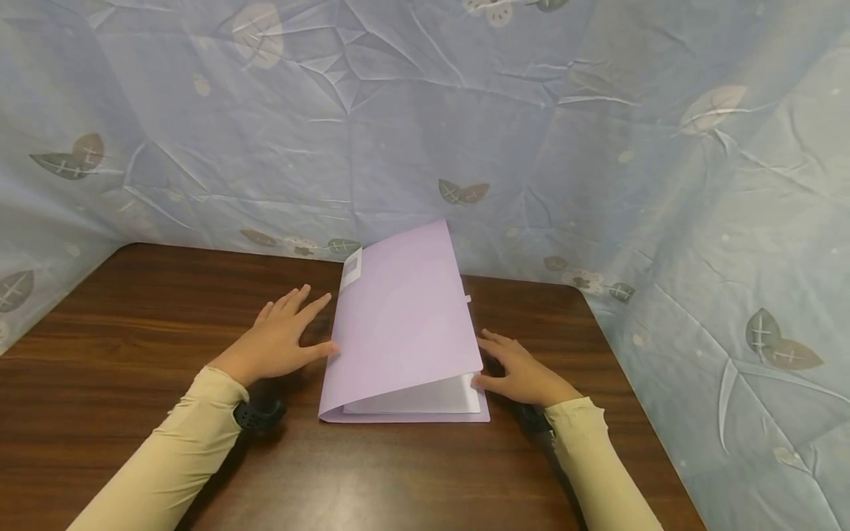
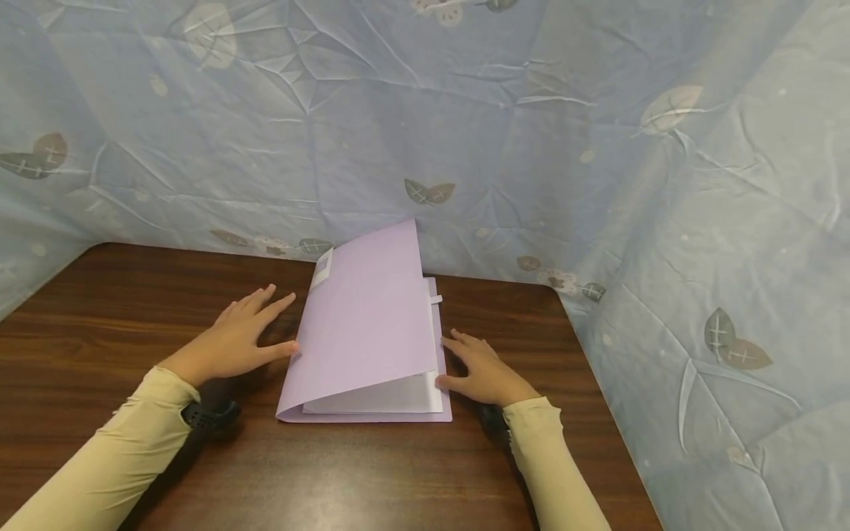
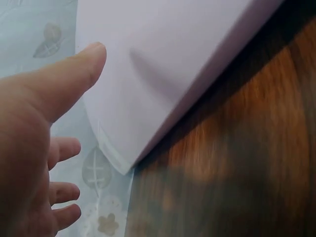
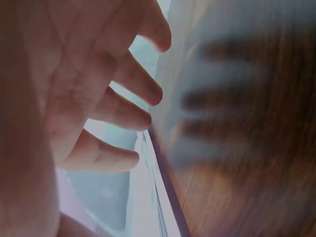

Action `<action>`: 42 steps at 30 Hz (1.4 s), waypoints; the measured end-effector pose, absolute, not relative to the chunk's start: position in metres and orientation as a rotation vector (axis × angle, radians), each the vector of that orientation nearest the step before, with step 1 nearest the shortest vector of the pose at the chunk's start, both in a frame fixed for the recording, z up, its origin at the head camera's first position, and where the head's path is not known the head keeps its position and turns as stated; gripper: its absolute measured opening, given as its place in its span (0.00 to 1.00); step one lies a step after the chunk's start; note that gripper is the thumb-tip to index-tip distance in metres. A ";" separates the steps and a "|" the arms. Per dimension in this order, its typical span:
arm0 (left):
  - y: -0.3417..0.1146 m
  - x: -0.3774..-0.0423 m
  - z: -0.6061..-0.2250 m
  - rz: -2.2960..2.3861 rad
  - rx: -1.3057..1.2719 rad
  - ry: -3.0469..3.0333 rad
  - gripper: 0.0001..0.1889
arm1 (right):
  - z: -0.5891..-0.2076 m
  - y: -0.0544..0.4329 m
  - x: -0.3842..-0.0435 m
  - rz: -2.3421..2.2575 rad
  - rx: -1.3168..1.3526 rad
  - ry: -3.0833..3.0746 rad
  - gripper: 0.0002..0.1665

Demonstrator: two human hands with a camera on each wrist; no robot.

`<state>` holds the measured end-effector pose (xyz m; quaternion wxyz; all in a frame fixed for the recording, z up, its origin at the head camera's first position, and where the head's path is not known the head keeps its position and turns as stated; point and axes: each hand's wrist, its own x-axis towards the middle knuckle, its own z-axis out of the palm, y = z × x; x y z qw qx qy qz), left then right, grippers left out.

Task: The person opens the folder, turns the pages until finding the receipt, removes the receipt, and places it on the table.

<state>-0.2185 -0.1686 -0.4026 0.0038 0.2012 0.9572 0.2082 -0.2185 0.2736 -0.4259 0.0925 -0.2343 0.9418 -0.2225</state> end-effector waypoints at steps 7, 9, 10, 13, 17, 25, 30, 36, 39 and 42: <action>-0.155 -0.216 -0.403 0.662 0.726 3.007 0.49 | -0.429 0.272 -0.218 -0.703 -0.642 2.733 0.48; -0.151 -0.216 -0.404 0.673 0.745 3.001 0.48 | -0.430 0.272 -0.218 -0.701 -0.640 2.734 0.49; -0.149 -0.216 -0.404 0.677 0.754 2.998 0.48 | -0.430 0.272 -0.218 -0.697 -0.640 2.738 0.49; -0.143 -0.216 -0.403 0.696 0.786 2.992 0.48 | -0.429 0.272 -0.217 -0.696 -0.645 2.739 0.49; -0.132 -0.215 -0.402 0.717 0.847 2.991 0.47 | -0.427 0.270 -0.216 -0.695 -0.648 2.737 0.49; -0.098 -0.208 -0.386 0.740 1.053 2.953 0.51 | -0.425 0.272 -0.216 -0.662 -0.614 2.749 0.48; -0.075 -0.200 -0.377 0.723 1.168 2.884 0.57 | -0.424 0.273 -0.216 -0.644 -0.615 2.750 0.48; -0.048 -0.195 -0.373 0.643 1.247 2.873 0.60 | -0.422 0.276 -0.218 -0.643 -0.593 2.747 0.48; -0.037 -0.194 -0.375 0.596 1.286 2.889 0.60 | -0.421 0.279 -0.218 -0.666 -0.593 2.757 0.49; -0.029 -0.194 -0.378 0.551 1.308 2.914 0.58 | -0.421 0.280 -0.218 -0.675 -0.633 2.761 0.50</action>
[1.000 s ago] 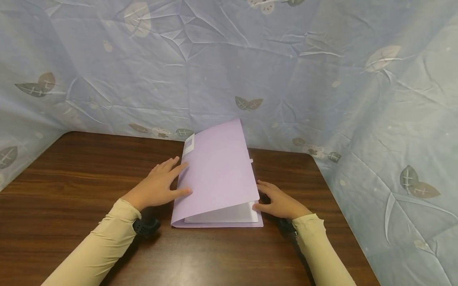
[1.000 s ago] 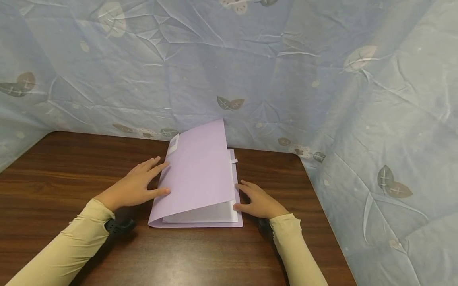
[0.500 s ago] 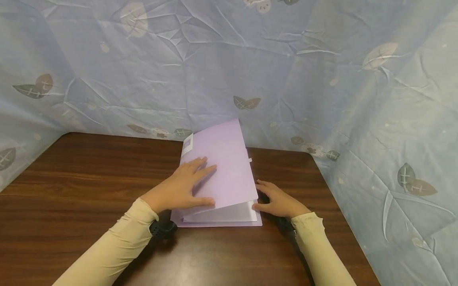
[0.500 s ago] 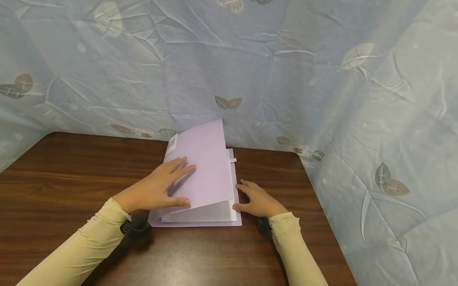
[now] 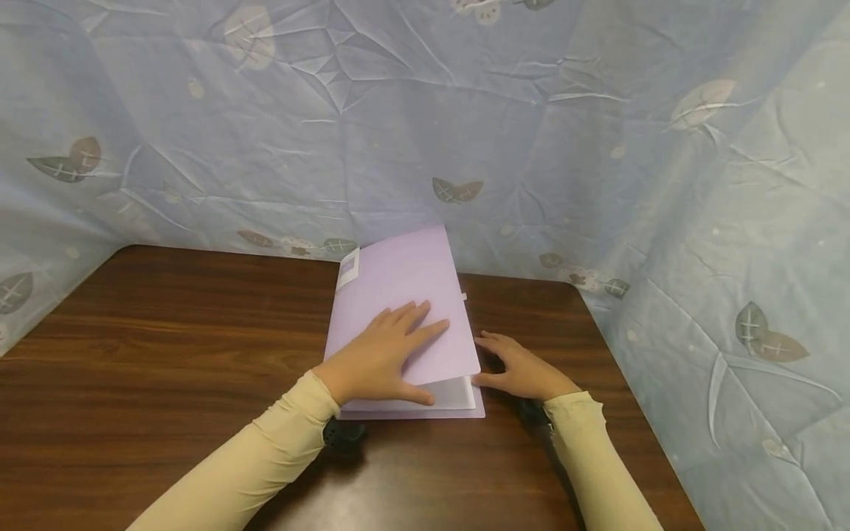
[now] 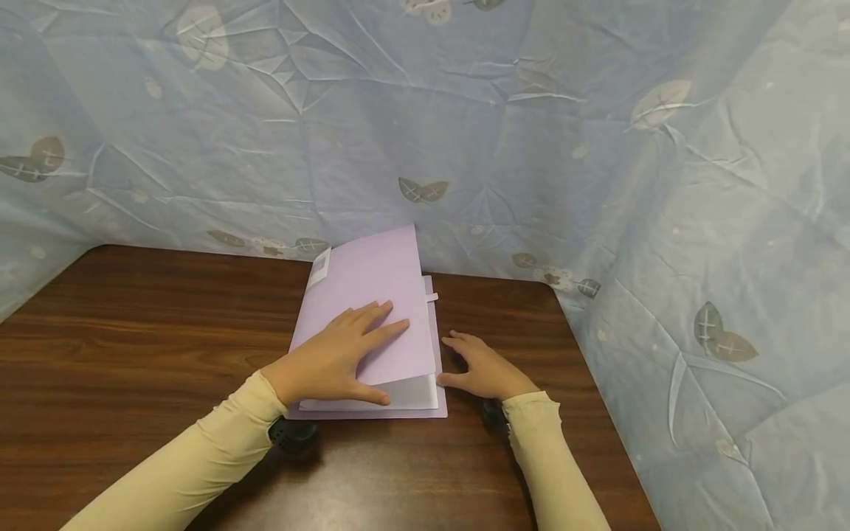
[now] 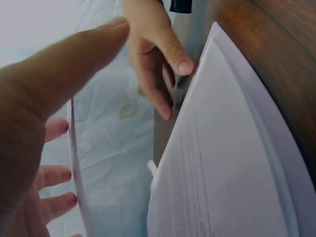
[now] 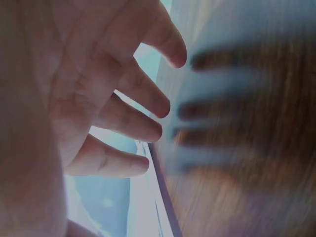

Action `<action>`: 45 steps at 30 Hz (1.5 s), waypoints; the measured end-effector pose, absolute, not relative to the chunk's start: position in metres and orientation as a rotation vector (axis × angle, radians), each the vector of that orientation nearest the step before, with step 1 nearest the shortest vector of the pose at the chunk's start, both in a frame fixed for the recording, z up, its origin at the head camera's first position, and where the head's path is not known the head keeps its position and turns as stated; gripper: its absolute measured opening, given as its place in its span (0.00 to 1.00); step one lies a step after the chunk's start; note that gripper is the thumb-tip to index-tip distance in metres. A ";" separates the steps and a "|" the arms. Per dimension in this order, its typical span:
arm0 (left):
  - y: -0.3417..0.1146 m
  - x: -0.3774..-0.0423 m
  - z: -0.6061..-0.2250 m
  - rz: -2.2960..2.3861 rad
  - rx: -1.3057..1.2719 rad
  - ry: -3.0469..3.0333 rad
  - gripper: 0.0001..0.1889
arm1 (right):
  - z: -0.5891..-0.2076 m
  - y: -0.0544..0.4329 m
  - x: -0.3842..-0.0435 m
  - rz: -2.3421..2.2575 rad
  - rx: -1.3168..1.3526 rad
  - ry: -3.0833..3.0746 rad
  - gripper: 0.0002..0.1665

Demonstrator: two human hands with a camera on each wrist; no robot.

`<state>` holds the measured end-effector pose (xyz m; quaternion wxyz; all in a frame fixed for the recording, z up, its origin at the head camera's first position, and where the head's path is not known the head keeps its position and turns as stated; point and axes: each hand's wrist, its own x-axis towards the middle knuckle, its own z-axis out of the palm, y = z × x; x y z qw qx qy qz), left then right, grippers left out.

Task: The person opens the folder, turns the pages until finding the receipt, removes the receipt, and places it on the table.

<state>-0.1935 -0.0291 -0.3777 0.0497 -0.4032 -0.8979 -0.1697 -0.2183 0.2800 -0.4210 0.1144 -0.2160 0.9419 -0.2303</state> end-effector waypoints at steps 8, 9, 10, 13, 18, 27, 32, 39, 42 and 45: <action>-0.017 -0.193 -0.384 -0.477 -1.220 -2.745 0.51 | -0.426 0.277 -0.221 -0.752 -0.789 2.733 0.47; -0.015 -0.193 -0.385 -0.469 -1.223 -2.745 0.50 | -0.427 0.277 -0.221 -0.763 -0.803 2.725 0.47; -0.014 -0.193 -0.385 -0.464 -1.225 -2.744 0.50 | -0.428 0.277 -0.222 -0.766 -0.811 2.720 0.46; -0.012 -0.193 -0.386 -0.449 -1.227 -2.756 0.47 | -0.430 0.277 -0.223 -0.757 -0.825 2.714 0.46; -0.010 -0.191 -0.386 -0.427 -1.240 -2.755 0.44 | -0.430 0.275 -0.222 -0.729 -0.794 2.701 0.44; -0.008 -0.190 -0.386 -0.437 -1.252 -2.757 0.42 | -0.434 0.275 -0.224 -0.747 -0.834 2.698 0.48; -0.007 -0.191 -0.385 -0.444 -1.253 -2.731 0.41 | -0.438 0.275 -0.226 -0.780 -0.858 2.672 0.48; -0.007 -0.194 -0.380 -0.448 -1.246 -2.696 0.41 | -0.436 0.274 -0.225 -0.815 -0.847 2.645 0.45; -0.007 -0.194 -0.378 -0.450 -1.252 -2.660 0.41 | -0.435 0.273 -0.224 -0.822 -0.856 2.639 0.45; -0.007 -0.195 -0.374 -0.466 -1.259 -2.616 0.41 | -0.435 0.273 -0.224 -0.827 -0.849 2.639 0.44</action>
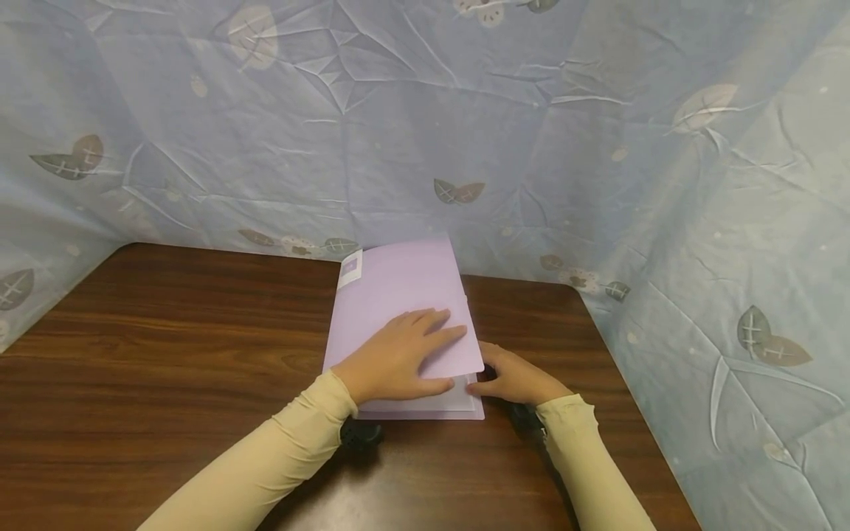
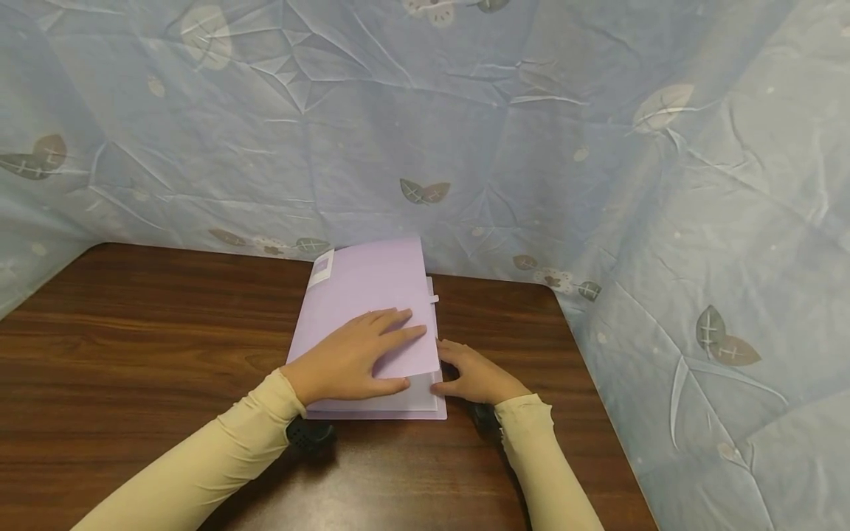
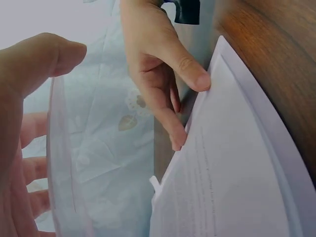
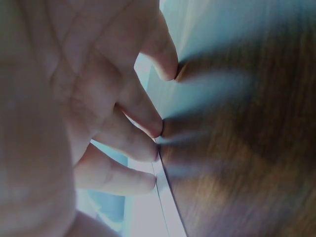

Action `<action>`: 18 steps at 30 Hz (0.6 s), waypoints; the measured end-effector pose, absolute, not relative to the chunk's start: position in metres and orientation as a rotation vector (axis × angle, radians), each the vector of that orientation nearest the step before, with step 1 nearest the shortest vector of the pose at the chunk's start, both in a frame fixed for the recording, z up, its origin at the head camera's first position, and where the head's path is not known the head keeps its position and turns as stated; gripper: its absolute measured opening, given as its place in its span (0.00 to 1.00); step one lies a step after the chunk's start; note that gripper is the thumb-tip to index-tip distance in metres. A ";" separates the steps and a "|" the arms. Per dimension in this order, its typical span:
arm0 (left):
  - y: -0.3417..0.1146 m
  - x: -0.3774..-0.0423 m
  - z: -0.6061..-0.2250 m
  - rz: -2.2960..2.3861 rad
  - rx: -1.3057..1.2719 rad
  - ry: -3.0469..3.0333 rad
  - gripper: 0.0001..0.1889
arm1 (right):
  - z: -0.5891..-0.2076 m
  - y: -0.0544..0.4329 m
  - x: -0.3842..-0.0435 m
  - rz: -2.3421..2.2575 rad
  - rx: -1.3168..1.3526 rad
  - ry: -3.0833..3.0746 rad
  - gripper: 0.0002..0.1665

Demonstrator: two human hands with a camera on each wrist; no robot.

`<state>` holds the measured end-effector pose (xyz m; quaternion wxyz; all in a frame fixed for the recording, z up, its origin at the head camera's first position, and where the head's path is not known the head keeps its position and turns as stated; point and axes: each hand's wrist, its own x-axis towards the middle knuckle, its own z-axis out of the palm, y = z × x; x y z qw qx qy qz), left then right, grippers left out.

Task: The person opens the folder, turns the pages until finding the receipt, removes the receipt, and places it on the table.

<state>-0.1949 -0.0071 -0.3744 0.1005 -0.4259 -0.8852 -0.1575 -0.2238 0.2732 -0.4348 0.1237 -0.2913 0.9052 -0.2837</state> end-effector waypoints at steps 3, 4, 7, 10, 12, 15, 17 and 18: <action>-0.008 -0.195 -0.370 -0.490 -1.260 -2.580 0.40 | -0.435 0.274 -0.224 -0.821 -0.844 2.650 0.45; -0.008 -0.195 -0.369 -0.500 -1.263 -2.571 0.40 | -0.435 0.274 -0.224 -0.815 -0.838 2.654 0.45; -0.009 -0.194 -0.364 -0.522 -1.274 -2.553 0.41 | -0.435 0.274 -0.223 -0.789 -0.823 2.660 0.44; -0.010 -0.193 -0.358 -0.529 -1.289 -2.530 0.41 | -0.433 0.274 -0.222 -0.762 -0.792 2.658 0.44; -0.011 -0.192 -0.353 -0.529 -1.298 -2.511 0.41 | -0.432 0.274 -0.222 -0.742 -0.769 2.660 0.44; -0.014 -0.191 -0.348 -0.521 -1.305 -2.480 0.40 | -0.430 0.273 -0.221 -0.715 -0.753 2.662 0.44; -0.016 -0.190 -0.344 -0.519 -1.309 -2.464 0.40 | -0.429 0.273 -0.220 -0.710 -0.741 2.657 0.43; -0.017 -0.190 -0.343 -0.522 -1.309 -2.456 0.40 | -0.429 0.272 -0.219 -0.713 -0.737 2.653 0.43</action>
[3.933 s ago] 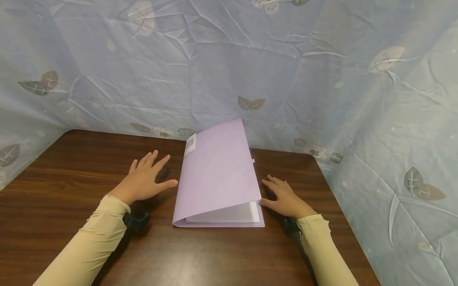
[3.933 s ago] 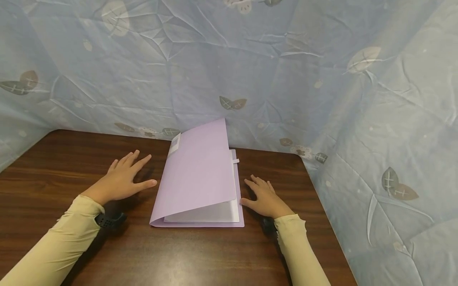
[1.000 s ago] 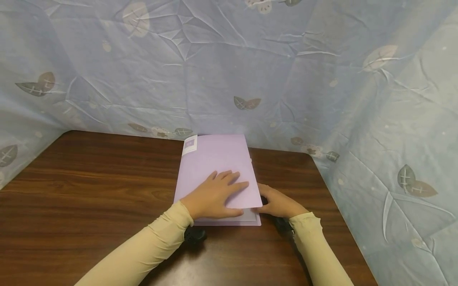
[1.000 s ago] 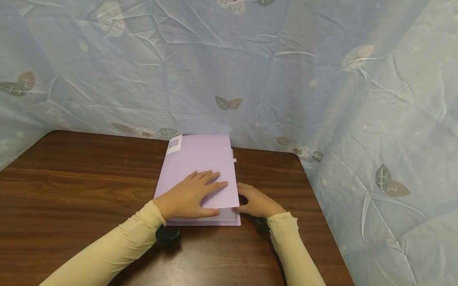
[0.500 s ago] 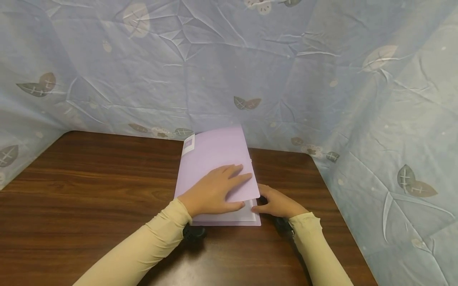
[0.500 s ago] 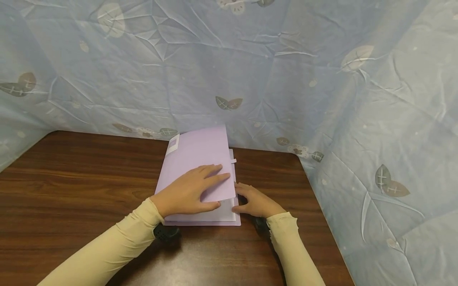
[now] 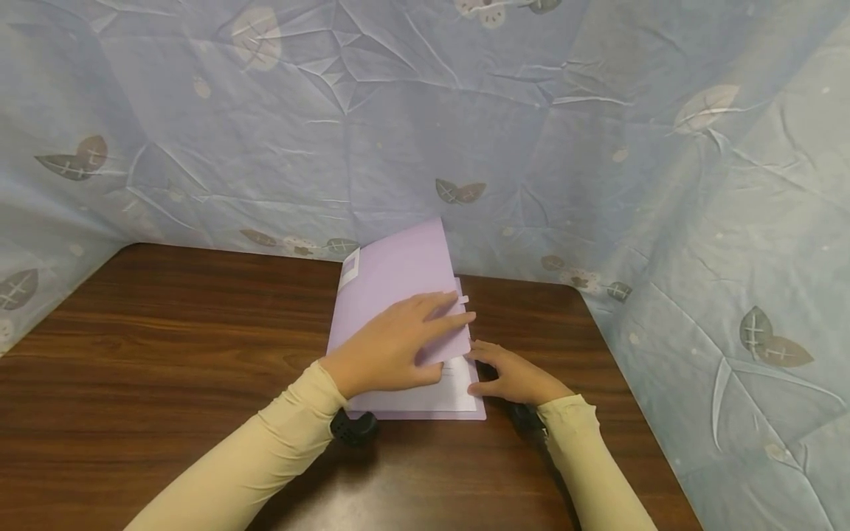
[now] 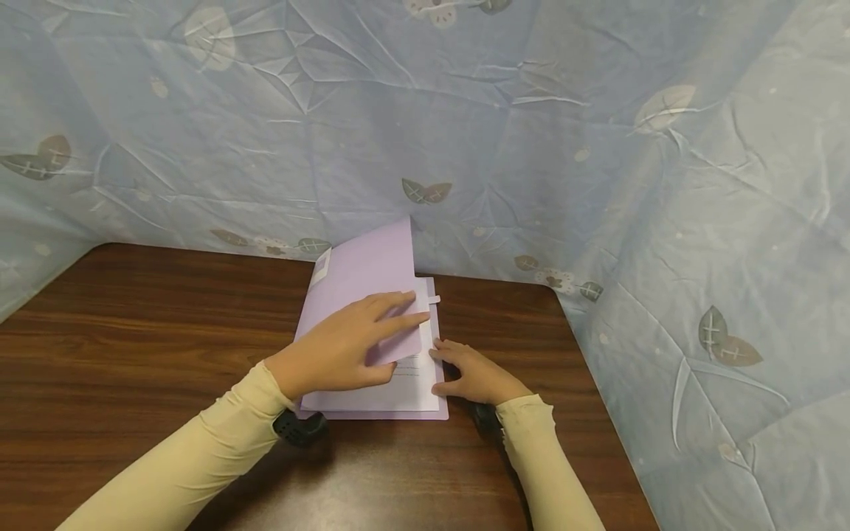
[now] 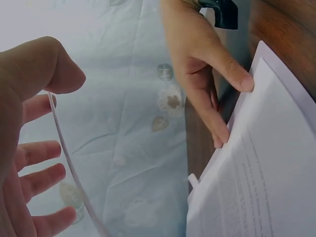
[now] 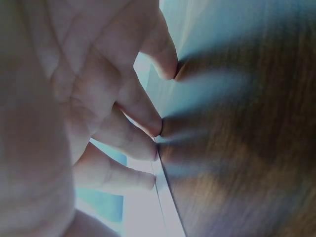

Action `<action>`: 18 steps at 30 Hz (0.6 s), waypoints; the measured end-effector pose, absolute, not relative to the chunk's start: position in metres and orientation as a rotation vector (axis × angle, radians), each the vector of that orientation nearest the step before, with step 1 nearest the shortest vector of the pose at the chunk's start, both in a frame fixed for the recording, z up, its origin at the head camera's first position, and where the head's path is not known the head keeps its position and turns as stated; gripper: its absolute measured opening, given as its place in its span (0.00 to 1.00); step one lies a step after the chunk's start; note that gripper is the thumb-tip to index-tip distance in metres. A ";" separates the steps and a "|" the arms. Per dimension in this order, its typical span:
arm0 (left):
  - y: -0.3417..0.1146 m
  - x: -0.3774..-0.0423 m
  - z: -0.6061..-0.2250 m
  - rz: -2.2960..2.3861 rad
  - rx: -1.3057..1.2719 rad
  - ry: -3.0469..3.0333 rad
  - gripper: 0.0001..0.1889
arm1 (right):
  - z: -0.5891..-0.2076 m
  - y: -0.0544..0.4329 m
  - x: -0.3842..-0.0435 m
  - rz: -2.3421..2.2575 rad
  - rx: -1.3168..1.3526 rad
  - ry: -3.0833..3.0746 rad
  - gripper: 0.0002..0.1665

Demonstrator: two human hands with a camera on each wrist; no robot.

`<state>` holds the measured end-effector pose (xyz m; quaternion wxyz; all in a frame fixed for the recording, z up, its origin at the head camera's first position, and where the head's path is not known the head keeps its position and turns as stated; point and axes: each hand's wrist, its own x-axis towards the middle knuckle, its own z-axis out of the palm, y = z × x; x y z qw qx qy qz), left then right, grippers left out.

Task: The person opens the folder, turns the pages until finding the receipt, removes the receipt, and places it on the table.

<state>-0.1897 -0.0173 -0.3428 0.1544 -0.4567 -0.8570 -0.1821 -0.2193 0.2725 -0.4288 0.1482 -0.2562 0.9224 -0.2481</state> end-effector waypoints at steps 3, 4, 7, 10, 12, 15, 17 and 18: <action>-0.022 -0.190 -0.339 -0.527 -1.309 -2.432 0.41 | -0.428 0.272 -0.218 -0.728 -0.724 2.637 0.44; -0.024 -0.189 -0.337 -0.530 -1.309 -2.425 0.41 | -0.428 0.273 -0.218 -0.733 -0.718 2.634 0.44; -0.029 -0.189 -0.333 -0.529 -1.310 -2.400 0.41 | -0.428 0.273 -0.218 -0.749 -0.707 2.625 0.45; -0.034 -0.188 -0.327 -0.528 -1.304 -2.389 0.39 | -0.428 0.272 -0.218 -0.745 -0.704 2.629 0.46; -0.038 -0.186 -0.324 -0.532 -1.294 -2.386 0.38 | -0.429 0.272 -0.218 -0.734 -0.708 2.635 0.46; -0.047 -0.184 -0.320 -0.549 -1.269 -2.384 0.37 | -0.430 0.272 -0.218 -0.713 -0.718 2.648 0.46; -0.053 -0.183 -0.317 -0.562 -1.245 -2.388 0.36 | -0.430 0.272 -0.219 -0.701 -0.709 2.651 0.46; -0.056 -0.182 -0.315 -0.566 -1.233 -2.390 0.36 | -0.430 0.271 -0.219 -0.696 -0.704 2.654 0.46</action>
